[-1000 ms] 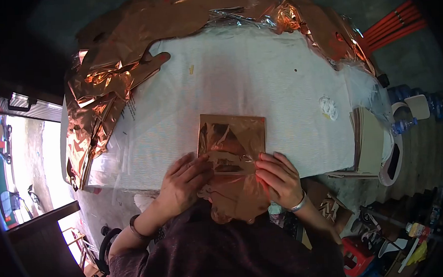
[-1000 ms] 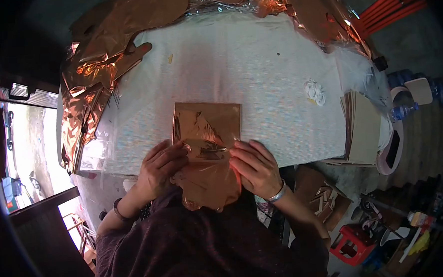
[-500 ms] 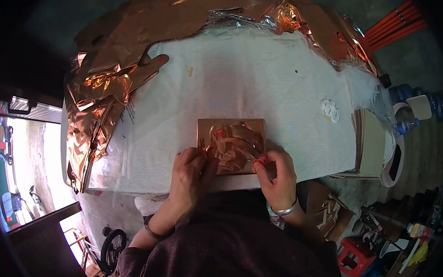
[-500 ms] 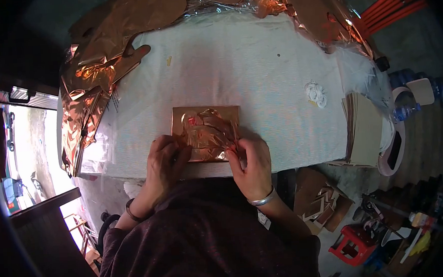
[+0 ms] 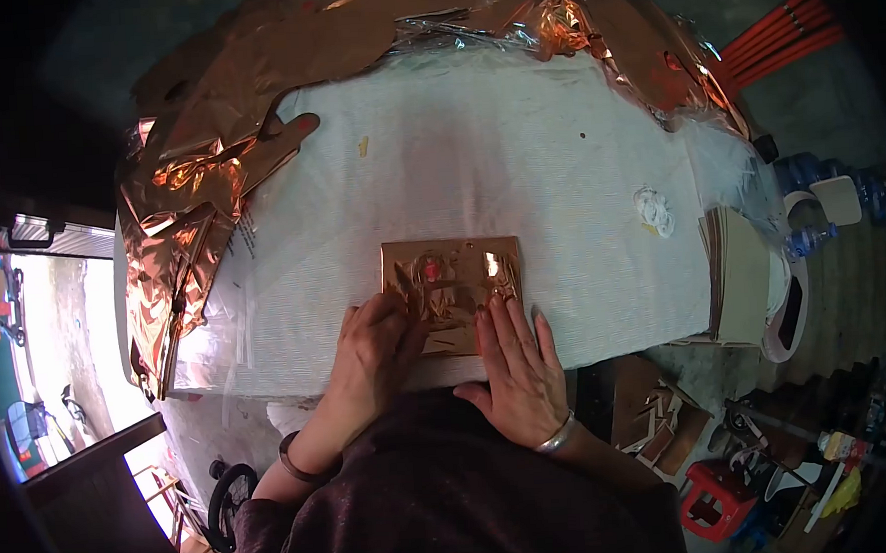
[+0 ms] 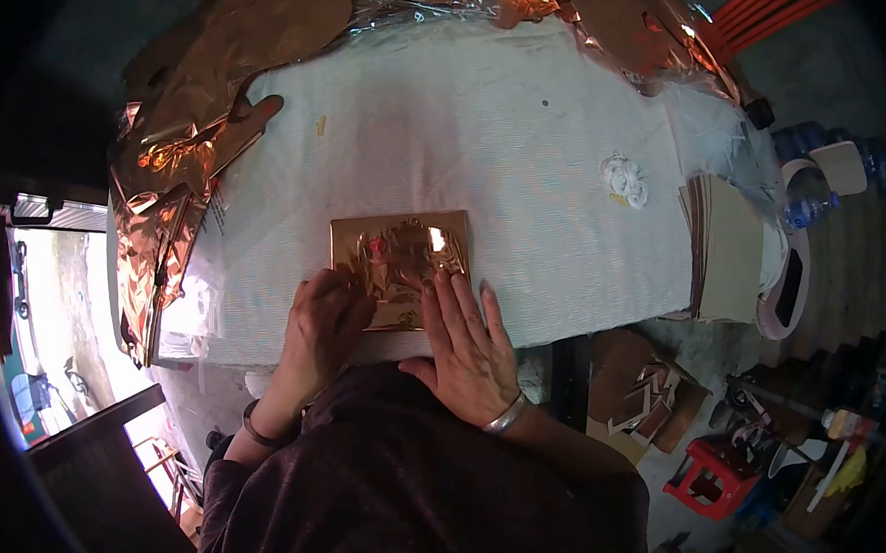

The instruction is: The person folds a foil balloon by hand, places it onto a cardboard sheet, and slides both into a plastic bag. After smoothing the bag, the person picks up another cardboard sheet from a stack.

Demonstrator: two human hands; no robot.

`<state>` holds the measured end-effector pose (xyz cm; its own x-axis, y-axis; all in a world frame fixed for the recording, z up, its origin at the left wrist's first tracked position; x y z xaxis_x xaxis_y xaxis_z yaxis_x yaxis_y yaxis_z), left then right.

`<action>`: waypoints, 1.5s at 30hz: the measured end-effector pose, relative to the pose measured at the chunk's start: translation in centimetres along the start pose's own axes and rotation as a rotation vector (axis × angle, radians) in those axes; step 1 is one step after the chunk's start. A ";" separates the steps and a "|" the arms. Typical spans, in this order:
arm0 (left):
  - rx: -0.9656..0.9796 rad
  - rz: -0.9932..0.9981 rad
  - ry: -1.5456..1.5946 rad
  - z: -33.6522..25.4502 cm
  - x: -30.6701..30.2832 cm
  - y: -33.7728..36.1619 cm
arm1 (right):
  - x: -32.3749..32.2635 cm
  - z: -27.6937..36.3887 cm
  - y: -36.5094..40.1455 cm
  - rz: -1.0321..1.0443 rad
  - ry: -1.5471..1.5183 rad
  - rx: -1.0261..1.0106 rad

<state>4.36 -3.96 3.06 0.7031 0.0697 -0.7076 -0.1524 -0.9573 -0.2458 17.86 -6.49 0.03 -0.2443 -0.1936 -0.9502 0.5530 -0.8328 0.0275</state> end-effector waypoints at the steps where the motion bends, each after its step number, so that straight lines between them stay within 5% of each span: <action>1: -0.004 -0.013 -0.002 0.0 -0.1 0.0 | 0.1 0.0 0.2 -0.001 -0.005 0.005; 12: -0.073 -0.059 0.002 0.3 -0.4 0.3 | -1.8 -1.1 0.5 -0.089 -0.219 -0.059; 18: -0.061 -0.063 -0.002 0.3 -0.2 0.5 | -5.0 -4.7 1.8 -0.386 -0.406 -0.004; 40: -0.089 -0.015 0.097 0.4 -0.5 2.2 | -4.2 -5.3 0.2 -0.265 -0.675 0.136; 45: 0.045 0.073 0.011 -1.4 -0.9 3.2 | -4.6 -4.1 1.8 -0.277 -0.529 -0.077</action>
Point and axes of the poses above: each hand's wrist, its own y-axis away from the middle knuckle, its own x-axis out of the palm, z = x × y, the point moved 10 cm from there along -y, towards the middle knuckle, and after that the axes turned 2 degrees about -y, right-handed, at the moved point
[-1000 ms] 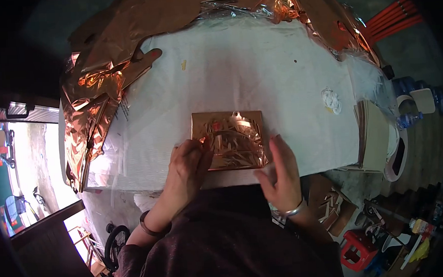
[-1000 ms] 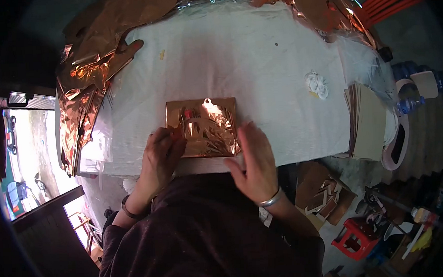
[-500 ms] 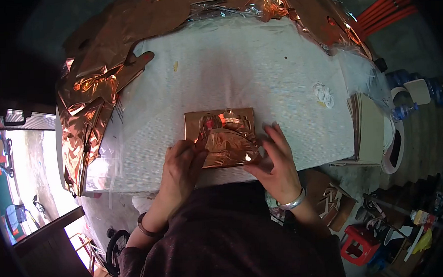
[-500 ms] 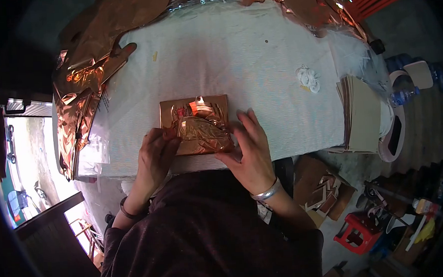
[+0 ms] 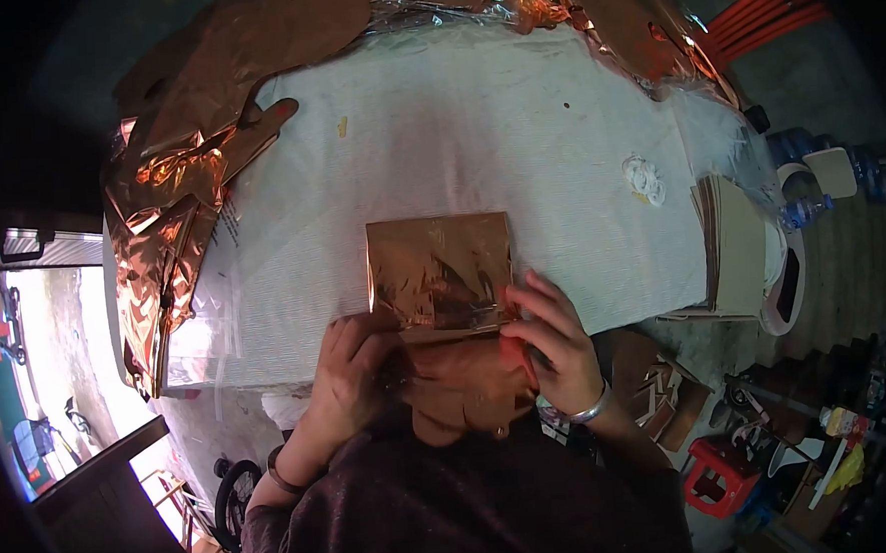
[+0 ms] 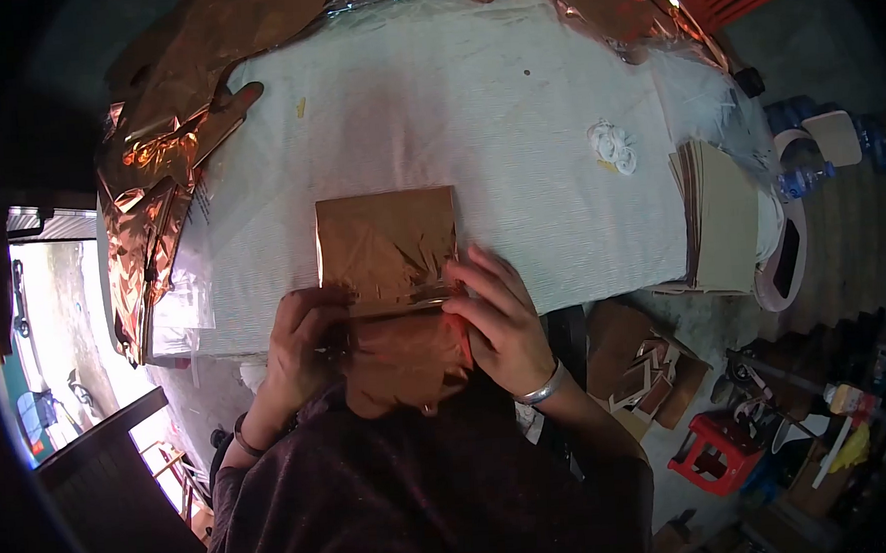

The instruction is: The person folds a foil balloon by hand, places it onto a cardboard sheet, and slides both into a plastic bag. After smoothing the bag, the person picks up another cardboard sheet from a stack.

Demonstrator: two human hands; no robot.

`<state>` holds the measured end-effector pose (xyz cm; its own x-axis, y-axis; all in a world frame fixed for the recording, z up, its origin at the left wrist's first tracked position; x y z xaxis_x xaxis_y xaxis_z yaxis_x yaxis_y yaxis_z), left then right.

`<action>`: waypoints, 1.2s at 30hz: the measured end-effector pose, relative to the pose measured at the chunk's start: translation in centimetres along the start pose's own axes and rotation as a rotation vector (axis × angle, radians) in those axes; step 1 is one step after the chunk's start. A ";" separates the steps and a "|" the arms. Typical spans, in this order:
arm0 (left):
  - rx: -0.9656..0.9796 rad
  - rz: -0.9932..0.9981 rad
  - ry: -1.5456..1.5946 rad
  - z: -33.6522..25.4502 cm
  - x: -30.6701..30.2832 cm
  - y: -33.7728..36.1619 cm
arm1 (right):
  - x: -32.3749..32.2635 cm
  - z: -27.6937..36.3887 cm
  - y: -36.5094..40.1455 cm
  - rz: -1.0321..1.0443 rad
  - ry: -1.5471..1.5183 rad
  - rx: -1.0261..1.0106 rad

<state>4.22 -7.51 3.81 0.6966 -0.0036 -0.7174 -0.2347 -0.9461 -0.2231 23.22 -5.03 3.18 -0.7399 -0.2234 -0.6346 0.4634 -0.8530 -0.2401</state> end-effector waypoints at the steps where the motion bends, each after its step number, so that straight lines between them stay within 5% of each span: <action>1: 0.043 0.013 -0.080 -0.7 0.0 0.1 | 0.1 0.1 0.4 -0.011 0.024 -0.024; 8: 0.138 -0.037 -0.174 -0.6 0.7 1.5 | 0.1 0.7 1.8 -0.078 0.136 -0.175; 14: 0.156 -0.080 -0.184 -0.7 0.6 1.7 | 0.1 0.6 1.8 -0.106 0.143 -0.156; 22: 0.048 -0.072 -0.156 -0.1 0.6 1.2 | -0.7 -1.0 1.5 -0.234 -0.047 0.127; 36: 0.261 -0.110 -0.285 -1.3 1.1 2.1 | -0.5 -0.8 3.6 -0.265 0.173 0.020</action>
Point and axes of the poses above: each hand's wrist, its own y-axis away from the middle knuckle, its own x-axis out of the palm, z = x × y, the point moved 10 cm from there along -y, towards the middle knuckle, and after that the axes turned 2 degrees about -y, right-handed, at the moved point
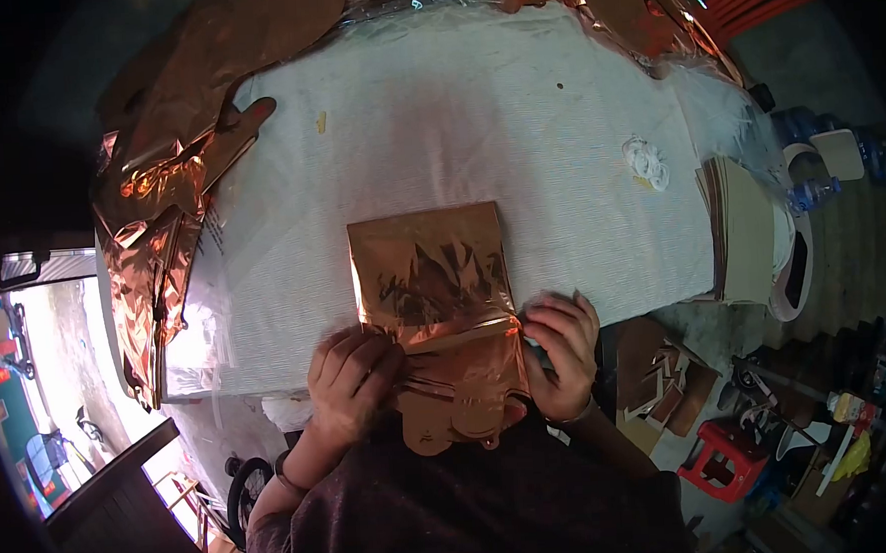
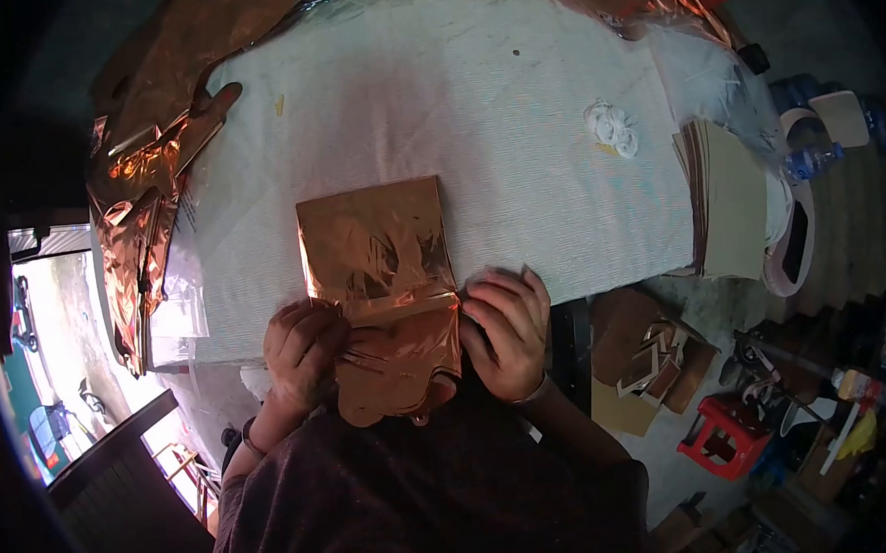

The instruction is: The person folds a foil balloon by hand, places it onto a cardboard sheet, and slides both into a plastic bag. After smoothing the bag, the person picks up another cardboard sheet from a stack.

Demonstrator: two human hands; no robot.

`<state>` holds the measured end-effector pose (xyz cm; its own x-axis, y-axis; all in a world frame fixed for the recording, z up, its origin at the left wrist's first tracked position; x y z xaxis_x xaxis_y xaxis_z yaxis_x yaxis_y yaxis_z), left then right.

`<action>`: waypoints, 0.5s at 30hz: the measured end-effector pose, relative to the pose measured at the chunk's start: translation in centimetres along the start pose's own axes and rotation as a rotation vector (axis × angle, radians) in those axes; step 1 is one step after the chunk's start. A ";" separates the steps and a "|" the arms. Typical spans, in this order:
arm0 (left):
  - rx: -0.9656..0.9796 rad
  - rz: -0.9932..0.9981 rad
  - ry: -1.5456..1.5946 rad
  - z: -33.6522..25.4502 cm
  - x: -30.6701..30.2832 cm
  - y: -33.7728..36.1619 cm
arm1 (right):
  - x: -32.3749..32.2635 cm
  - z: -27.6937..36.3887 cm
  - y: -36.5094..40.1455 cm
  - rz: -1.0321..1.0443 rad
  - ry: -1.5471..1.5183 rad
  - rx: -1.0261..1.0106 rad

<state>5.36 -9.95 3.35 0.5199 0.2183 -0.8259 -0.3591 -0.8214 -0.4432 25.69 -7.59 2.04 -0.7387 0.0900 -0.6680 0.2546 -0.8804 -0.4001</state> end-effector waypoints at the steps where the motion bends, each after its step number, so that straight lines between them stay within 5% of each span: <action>1: 0.016 -0.011 -0.030 -0.2 -0.1 0.1 | 0.0 0.0 0.1 -0.003 0.002 0.004; 15: 0.080 0.019 -0.079 -0.6 0.0 0.4 | 0.0 0.2 -0.1 -0.003 0.065 -0.032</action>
Point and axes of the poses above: each hand's wrist, its own y-axis away from the middle knuckle, its own x-axis out of the palm, z = x × y, the point moved 10 cm from there along -y, towards the middle knuckle, and after that the axes turned 2 degrees about -y, right-handed, at the moved point
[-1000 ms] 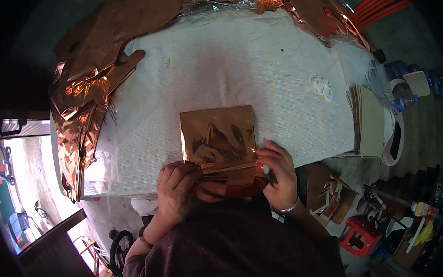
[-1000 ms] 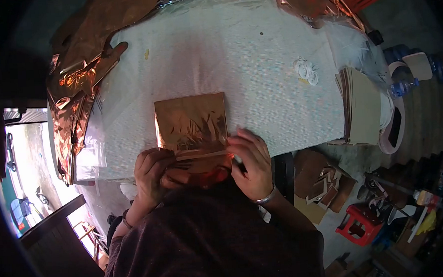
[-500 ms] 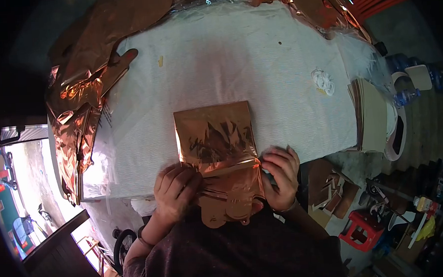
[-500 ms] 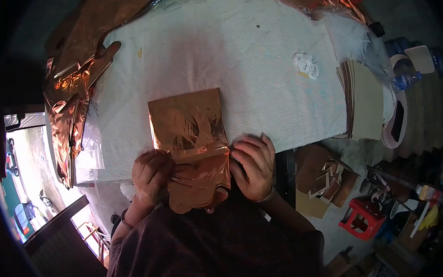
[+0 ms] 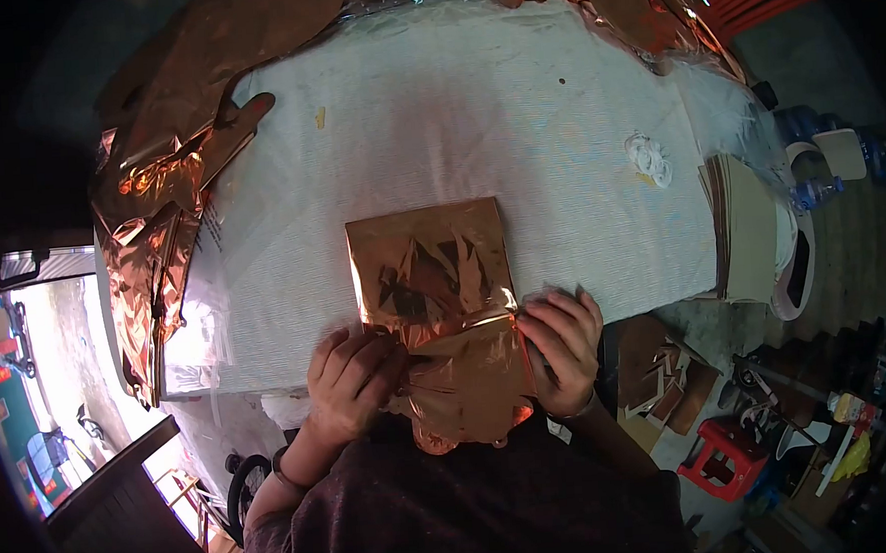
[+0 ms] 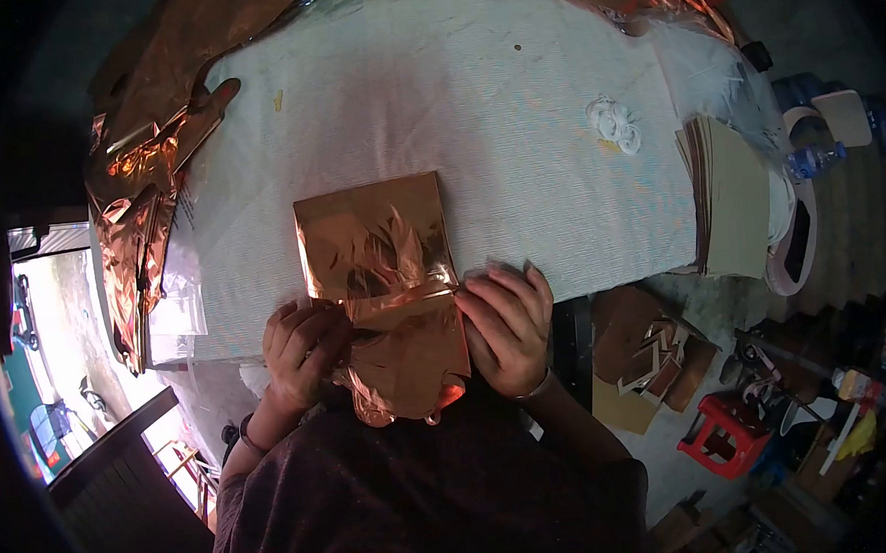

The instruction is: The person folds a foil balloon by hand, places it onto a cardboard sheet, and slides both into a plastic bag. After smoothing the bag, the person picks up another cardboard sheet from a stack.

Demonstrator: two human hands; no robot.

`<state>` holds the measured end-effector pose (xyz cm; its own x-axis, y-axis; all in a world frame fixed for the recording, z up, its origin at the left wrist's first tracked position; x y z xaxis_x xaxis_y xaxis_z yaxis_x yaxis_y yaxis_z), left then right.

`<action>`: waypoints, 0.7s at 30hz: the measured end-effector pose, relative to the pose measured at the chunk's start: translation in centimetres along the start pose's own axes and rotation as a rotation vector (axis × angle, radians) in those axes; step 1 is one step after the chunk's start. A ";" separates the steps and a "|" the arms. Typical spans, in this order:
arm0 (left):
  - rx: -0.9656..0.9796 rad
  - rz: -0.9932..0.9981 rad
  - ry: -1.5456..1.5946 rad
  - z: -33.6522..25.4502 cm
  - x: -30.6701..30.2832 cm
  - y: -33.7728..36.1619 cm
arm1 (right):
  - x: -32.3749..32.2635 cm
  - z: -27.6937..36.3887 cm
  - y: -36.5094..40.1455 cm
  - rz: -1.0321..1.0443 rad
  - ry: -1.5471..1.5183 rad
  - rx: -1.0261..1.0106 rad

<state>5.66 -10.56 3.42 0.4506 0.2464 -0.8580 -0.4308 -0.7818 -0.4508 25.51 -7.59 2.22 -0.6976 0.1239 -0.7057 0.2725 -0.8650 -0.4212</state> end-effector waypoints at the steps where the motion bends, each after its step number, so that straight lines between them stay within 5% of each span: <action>1: -0.001 0.010 -0.004 0.0 0.0 0.0 | 0.0 0.1 -0.2 0.015 0.004 -0.009; 21: -0.109 0.043 0.022 0.4 0.2 -0.3 | 0.0 0.1 -1.5 0.118 -0.117 -0.044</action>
<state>5.54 -9.99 3.31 0.4508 0.2001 -0.8699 -0.3631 -0.8492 -0.3835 25.03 -6.30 2.95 -0.7304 -0.0371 -0.6821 0.3846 -0.8475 -0.3658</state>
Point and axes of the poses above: each hand's wrist, its own y-axis away from the middle knuckle, its own x-axis out of the palm, z = x × y, the point moved 10 cm from there along -y, towards the middle knuckle, and after that the axes turned 2 degrees about -y, right-handed, at the moved point
